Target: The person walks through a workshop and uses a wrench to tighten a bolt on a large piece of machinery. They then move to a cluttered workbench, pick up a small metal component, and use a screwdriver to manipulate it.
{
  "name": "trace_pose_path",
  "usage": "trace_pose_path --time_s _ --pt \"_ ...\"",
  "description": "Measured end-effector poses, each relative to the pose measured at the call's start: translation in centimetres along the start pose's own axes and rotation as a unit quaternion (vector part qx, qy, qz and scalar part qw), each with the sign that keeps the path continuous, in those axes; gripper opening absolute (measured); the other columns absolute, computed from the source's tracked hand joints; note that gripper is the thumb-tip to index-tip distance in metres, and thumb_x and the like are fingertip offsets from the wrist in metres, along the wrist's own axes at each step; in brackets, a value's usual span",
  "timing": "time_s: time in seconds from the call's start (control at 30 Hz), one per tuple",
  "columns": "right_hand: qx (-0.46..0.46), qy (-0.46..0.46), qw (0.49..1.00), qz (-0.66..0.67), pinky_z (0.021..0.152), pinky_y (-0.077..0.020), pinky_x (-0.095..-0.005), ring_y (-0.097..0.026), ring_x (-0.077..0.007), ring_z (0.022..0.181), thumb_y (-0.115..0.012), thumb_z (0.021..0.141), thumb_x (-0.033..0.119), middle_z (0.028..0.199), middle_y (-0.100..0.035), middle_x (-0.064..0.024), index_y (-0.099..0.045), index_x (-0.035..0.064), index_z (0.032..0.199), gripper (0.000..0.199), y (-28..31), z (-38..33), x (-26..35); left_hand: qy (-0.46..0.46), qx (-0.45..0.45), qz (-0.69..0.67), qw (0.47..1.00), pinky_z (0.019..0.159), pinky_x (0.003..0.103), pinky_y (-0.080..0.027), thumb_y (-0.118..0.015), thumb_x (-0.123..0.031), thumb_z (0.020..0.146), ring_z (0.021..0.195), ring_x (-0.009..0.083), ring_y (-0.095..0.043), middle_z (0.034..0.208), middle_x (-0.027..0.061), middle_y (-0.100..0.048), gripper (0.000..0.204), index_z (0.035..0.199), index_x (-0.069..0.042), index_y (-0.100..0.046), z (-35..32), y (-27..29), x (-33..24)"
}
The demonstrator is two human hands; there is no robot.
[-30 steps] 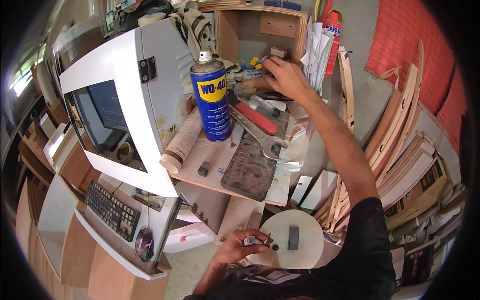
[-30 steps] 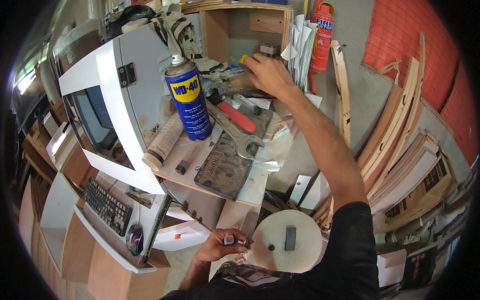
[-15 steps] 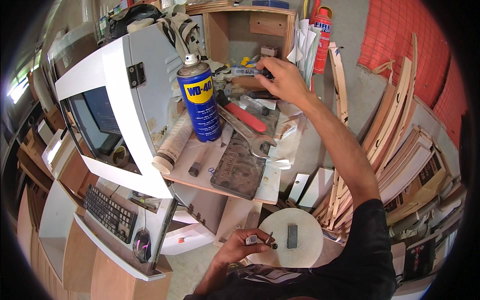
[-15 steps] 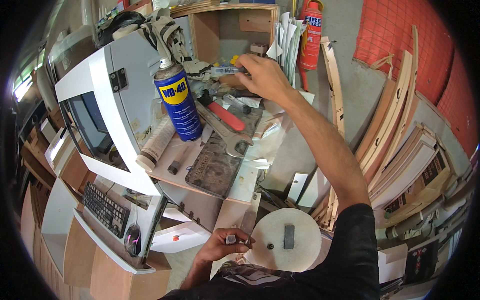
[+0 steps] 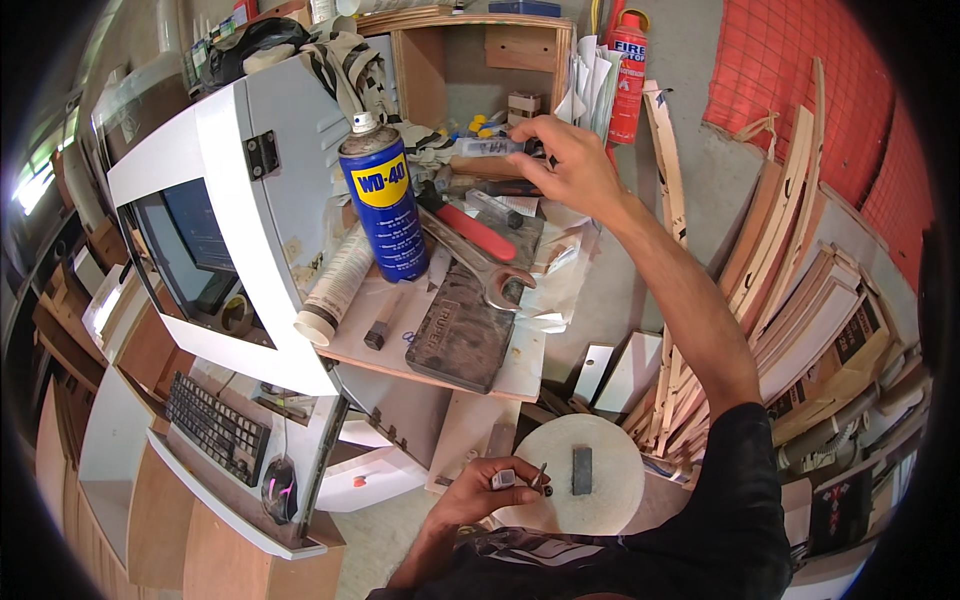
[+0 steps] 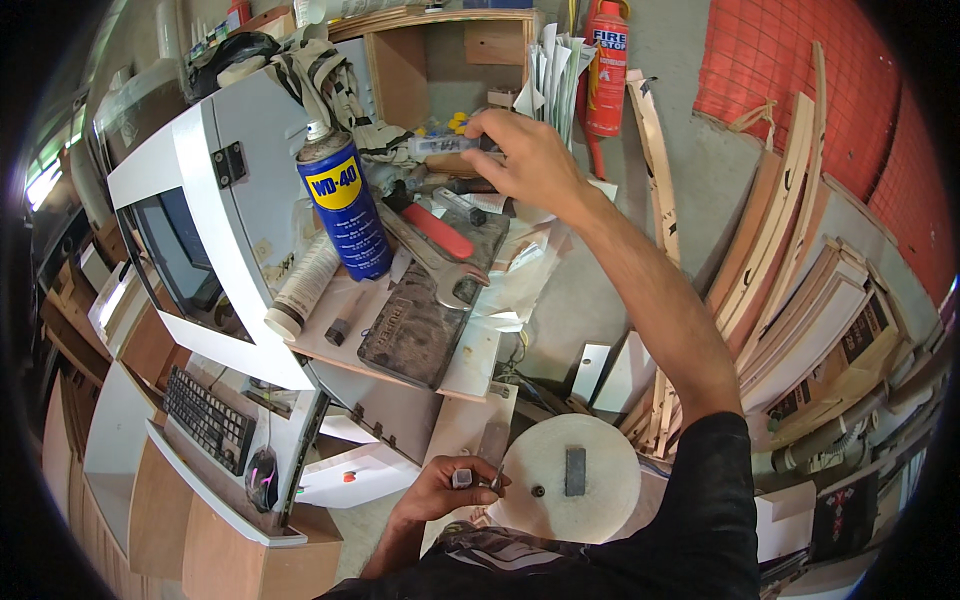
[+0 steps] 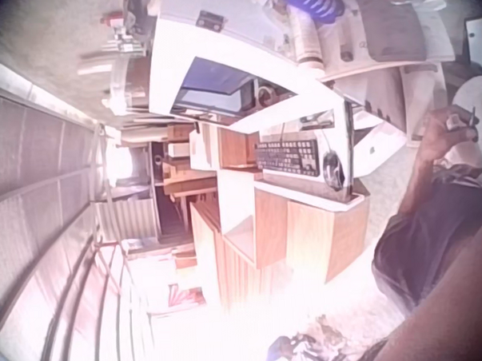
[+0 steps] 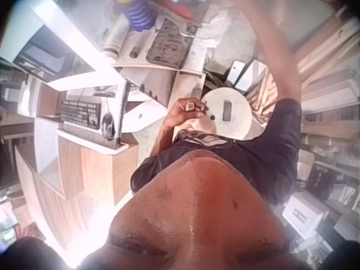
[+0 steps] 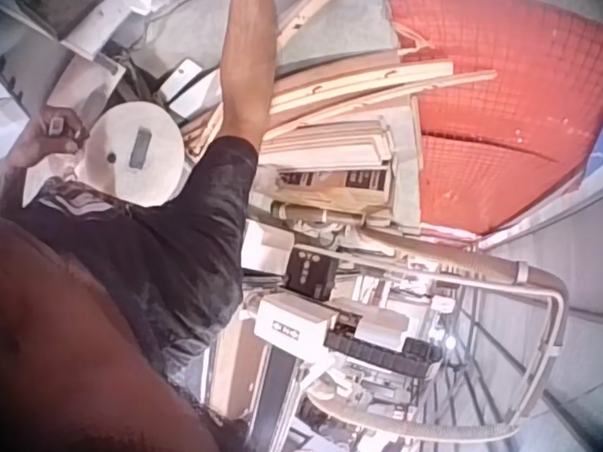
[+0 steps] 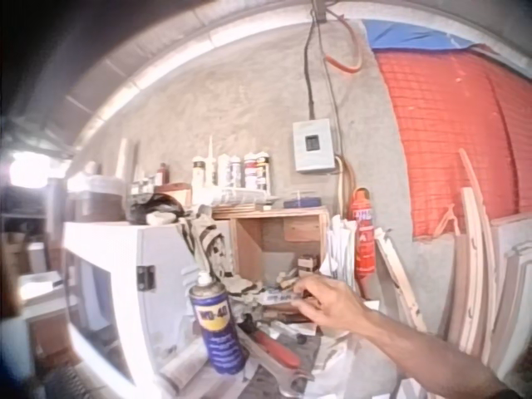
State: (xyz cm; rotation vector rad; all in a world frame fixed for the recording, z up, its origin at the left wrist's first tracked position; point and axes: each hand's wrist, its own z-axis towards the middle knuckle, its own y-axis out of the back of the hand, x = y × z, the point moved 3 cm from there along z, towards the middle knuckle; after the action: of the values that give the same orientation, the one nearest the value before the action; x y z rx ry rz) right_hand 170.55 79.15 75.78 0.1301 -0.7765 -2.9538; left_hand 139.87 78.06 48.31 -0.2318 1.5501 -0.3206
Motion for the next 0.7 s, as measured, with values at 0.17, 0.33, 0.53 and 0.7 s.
trace_pose_path --time_s 0.17,0.33,0.53,0.7 --pt "-0.007 0.015 1.0 0.015 0.062 -0.0501 -0.0302 -0.063 -0.0191 0.073 -0.077 0.084 0.011 0.098 -0.07 -0.0072 -0.065 0.0031 0.102 0.024 1.8 -0.6 2.1 0.001 0.004 0.0 1.0 0.09 0.031 -0.055 -0.074 0.004 0.087 0.102 0.0179 -0.069 0.112 0.0159 -0.072 0.022 0.108 0.002 -0.068 0.2 -0.6 0.5" --pt "-0.03 0.043 0.999 0.015 0.061 -0.052 -0.0326 -0.065 -0.0223 0.072 -0.078 0.084 0.012 0.097 -0.069 -0.0077 -0.064 0.0043 0.1 0.023 4.0 -1.2 4.0 -0.003 0.025 0.026 0.999 0.09 0.031 -0.055 -0.073 0.005 0.087 0.101 0.0172 -0.069 0.112 0.0149 -0.072 0.022 0.108 0.002 -0.068 0.6 -1.5 0.8" --pt "-0.036 -0.008 0.998 0.041 0.058 -0.0488 -0.0282 -0.061 -0.0151 0.067 -0.081 0.08 0.01 0.095 -0.071 -0.0061 -0.067 0.0036 0.099 0.025 7.0 -2.7 5.5 -0.005 0.034 0.029 0.999 0.091 0.03 -0.054 -0.073 0.003 0.088 0.101 0.0149 -0.068 0.11 0.0112 -0.073 0.02 0.108 0.001 -0.069 1.1 -2.9 1.0" --pt "-0.063 -0.045 0.993 0.089 0.051 -0.0419 -0.025 -0.054 -0.0101 0.059 -0.083 0.078 0.009 0.093 -0.071 -0.0047 -0.068 0.0031 0.098 0.026 8.4 -4.2 6.5 -0.011 0.046 0.043 0.998 0.093 0.03 -0.052 -0.073 0.002 0.089 0.101 0.0137 -0.067 0.108 0.0087 -0.073 0.02 0.108 0.001 -0.07 1.5 -3.8 1.4"
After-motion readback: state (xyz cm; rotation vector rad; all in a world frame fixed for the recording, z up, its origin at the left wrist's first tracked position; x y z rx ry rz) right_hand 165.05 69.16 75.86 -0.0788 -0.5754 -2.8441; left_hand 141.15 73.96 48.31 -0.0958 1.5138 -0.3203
